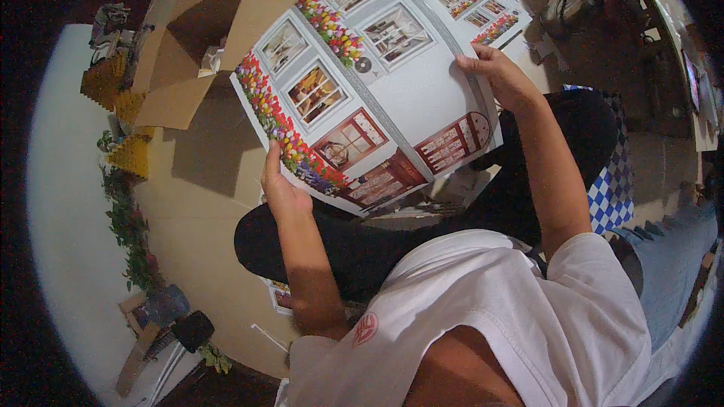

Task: The person assembles a printed paper box by folding along pre-scored lines and securing the flaps with tape. They handle multiple flat sheets, fold them into box shapes, and use a tape dispenser to seal the edges.

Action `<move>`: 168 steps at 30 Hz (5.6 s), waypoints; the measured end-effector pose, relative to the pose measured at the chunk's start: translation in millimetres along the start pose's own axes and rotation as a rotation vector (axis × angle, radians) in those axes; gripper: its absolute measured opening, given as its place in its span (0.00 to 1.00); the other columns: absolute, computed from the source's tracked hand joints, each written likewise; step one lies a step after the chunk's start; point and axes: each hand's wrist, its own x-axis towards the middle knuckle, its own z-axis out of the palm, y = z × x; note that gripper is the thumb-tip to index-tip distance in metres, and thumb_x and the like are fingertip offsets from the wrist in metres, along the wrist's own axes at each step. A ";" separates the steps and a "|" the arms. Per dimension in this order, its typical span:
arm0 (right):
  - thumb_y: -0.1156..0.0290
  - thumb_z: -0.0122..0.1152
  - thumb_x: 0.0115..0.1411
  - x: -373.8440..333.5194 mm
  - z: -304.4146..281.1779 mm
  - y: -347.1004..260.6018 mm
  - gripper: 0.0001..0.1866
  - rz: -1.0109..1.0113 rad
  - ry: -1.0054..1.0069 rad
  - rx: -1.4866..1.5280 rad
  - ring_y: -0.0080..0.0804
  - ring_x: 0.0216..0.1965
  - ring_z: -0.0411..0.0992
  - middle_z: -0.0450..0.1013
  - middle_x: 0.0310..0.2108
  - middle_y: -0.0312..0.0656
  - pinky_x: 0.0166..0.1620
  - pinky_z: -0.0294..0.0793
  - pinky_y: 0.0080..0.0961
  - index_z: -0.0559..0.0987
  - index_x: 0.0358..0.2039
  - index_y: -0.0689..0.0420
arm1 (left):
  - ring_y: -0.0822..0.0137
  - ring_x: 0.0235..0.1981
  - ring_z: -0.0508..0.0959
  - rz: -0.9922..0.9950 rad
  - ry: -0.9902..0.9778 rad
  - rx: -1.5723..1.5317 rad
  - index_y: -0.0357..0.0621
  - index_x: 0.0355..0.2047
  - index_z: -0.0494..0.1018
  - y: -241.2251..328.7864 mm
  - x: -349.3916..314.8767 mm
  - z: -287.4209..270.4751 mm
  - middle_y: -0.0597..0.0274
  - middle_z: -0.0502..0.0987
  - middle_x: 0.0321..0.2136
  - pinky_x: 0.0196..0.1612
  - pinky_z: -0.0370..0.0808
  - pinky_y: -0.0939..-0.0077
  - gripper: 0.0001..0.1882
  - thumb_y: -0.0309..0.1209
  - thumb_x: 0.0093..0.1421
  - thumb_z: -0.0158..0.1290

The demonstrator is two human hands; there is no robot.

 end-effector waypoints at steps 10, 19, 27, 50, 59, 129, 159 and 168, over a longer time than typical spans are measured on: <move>0.65 0.71 0.46 -5.4 -3.8 -27.7 0.22 -0.057 -0.124 -0.101 0.25 0.32 0.72 0.76 0.32 0.38 0.41 0.70 0.23 0.79 0.41 0.62 | 0.51 0.58 0.62 0.536 0.021 0.872 0.45 0.64 0.53 20.1 -0.5 39.4 0.47 0.59 0.59 0.59 0.59 0.62 0.36 0.25 0.55 0.53; 0.72 0.67 0.50 0.0 6.5 -78.6 0.21 -0.193 -0.401 -0.070 0.22 0.36 0.72 0.76 0.36 0.37 0.43 0.70 0.22 0.76 0.45 0.63 | 0.52 0.66 0.48 0.971 -0.726 1.662 0.44 0.62 0.57 23.2 -10.2 187.7 0.48 0.53 0.63 0.66 0.40 0.53 0.50 0.59 0.45 0.58; 0.73 0.67 0.50 -5.7 16.8 -87.0 0.26 -0.175 -0.447 -0.095 0.23 0.42 0.71 0.75 0.42 0.37 0.48 0.69 0.22 0.73 0.50 0.62 | 0.53 0.65 0.54 0.471 -0.840 1.539 0.50 0.62 0.57 26.2 -6.2 170.8 0.52 0.58 0.62 0.66 0.44 0.51 0.51 0.54 0.39 0.64; 0.72 0.67 0.50 -0.5 30.3 -86.4 0.17 -0.389 -0.278 -0.236 0.21 0.43 0.68 0.72 0.39 0.38 0.45 0.69 0.20 0.74 0.40 0.61 | 0.43 0.37 0.76 0.574 -0.805 1.276 0.43 0.49 0.70 -8.2 -24.5 175.1 0.43 0.76 0.36 0.39 0.72 0.57 0.19 0.38 0.60 0.50; 0.77 0.67 0.50 -19.4 30.4 -89.4 0.13 -0.401 -0.141 -0.228 0.23 0.41 0.69 0.72 0.37 0.36 0.44 0.68 0.19 0.75 0.37 0.60 | 0.49 0.44 0.76 0.741 -0.760 1.389 0.46 0.53 0.68 -9.9 -35.9 157.0 0.48 0.75 0.44 0.46 0.71 0.62 0.27 0.41 0.54 0.58; 0.86 0.50 0.51 31.0 -36.8 -78.3 0.37 0.153 -0.102 -0.804 0.33 0.60 0.57 0.58 0.61 0.43 0.61 0.54 0.28 0.57 0.63 0.59 | 0.63 0.32 0.78 -0.474 0.108 0.130 0.42 0.43 0.73 -278.6 193.7 -141.4 0.57 0.79 0.35 0.40 0.70 0.67 0.26 0.51 0.59 0.43; 0.85 0.56 0.49 18.9 -60.8 -73.1 0.39 0.062 -0.093 -0.422 0.35 0.62 0.54 0.55 0.63 0.41 0.61 0.54 0.30 0.59 0.63 0.53 | 0.82 0.20 0.66 0.129 -0.243 0.617 0.39 0.24 0.70 -66.1 81.2 26.2 0.71 0.71 0.19 0.24 0.63 0.84 0.05 0.23 0.55 0.53; 0.90 0.51 0.51 18.3 -48.1 -91.7 0.37 0.092 -0.118 -0.579 0.32 0.62 0.56 0.57 0.62 0.43 0.60 0.57 0.26 0.60 0.62 0.53 | 0.74 0.21 0.75 0.263 0.041 0.697 0.37 0.28 0.69 -58.8 84.5 26.4 0.63 0.75 0.20 0.26 0.70 0.80 0.04 0.25 0.58 0.51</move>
